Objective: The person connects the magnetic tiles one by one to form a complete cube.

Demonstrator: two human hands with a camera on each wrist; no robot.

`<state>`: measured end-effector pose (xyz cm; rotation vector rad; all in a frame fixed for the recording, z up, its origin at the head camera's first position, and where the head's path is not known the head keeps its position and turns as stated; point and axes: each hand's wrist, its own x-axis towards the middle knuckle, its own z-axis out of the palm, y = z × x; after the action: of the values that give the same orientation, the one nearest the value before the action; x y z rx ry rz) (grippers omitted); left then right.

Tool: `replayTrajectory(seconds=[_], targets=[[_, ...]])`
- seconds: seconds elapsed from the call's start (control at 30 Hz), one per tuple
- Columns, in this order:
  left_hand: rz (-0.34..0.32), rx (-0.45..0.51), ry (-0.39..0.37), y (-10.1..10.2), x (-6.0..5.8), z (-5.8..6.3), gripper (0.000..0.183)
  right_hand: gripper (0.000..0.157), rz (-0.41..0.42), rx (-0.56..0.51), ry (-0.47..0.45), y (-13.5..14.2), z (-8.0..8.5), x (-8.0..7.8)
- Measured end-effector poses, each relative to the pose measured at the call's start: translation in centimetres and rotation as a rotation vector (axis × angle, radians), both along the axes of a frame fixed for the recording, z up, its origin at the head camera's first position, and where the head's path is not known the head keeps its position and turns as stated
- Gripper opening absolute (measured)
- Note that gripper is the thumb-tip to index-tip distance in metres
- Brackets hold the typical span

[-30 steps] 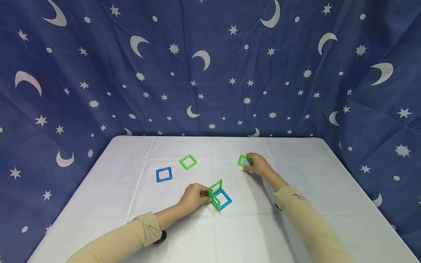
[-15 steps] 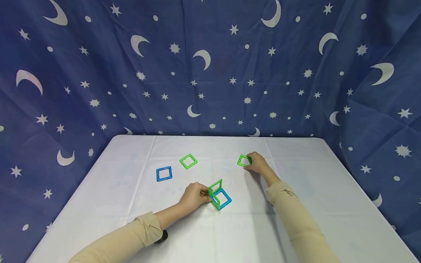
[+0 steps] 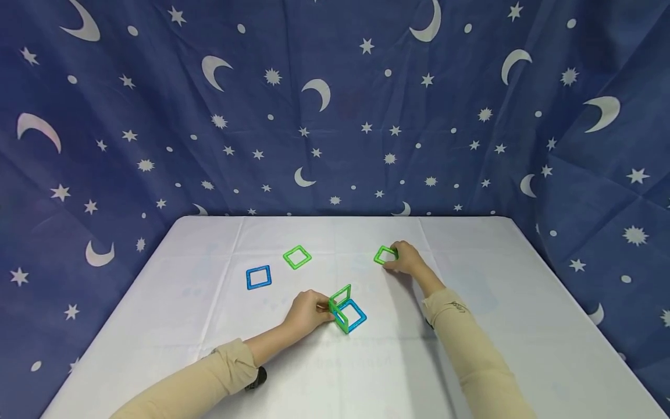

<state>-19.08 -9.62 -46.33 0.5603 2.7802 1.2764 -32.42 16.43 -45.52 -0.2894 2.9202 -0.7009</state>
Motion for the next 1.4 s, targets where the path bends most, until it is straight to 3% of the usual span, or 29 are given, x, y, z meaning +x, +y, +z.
replayTrajectory(seconds=[0.13, 0.37, 0.63, 0.8, 1.07, 1.4], targets=[[-0.011, -0.001, 0.007, -0.1, -0.4, 0.2, 0.018, 0.056, 0.009, -0.045, 0.02, 0.2, 0.4, -0.2], [-0.005, 0.047, -0.087, -0.2, -0.9, 0.4, 0.02, 0.057, 0.014, -0.065, 0.031, 0.6, 0.2, -0.1], [-0.005, 0.067, -0.068, -0.2, -0.6, 0.5, 0.021, 0.062, -0.011, -0.067, 0.061, 0.9, 0.5, 0.1], [0.001, 0.072, -0.046, -0.2, -0.5, 0.4, 0.02, 0.071, -0.006, -0.128, 0.066, 0.7, 1.0, 0.4], [0.017, 0.049, -0.029, 0.1, -1.0, 0.4, 0.02, 0.053, 0.064, -0.135, 0.144, 0.4, 2.0, 1.2], [0.042, 0.058, -0.041, 0.2, -1.0, 0.7, 0.022, 0.051, 0.069, -0.14, 0.178, 0.2, 2.7, 2.4]])
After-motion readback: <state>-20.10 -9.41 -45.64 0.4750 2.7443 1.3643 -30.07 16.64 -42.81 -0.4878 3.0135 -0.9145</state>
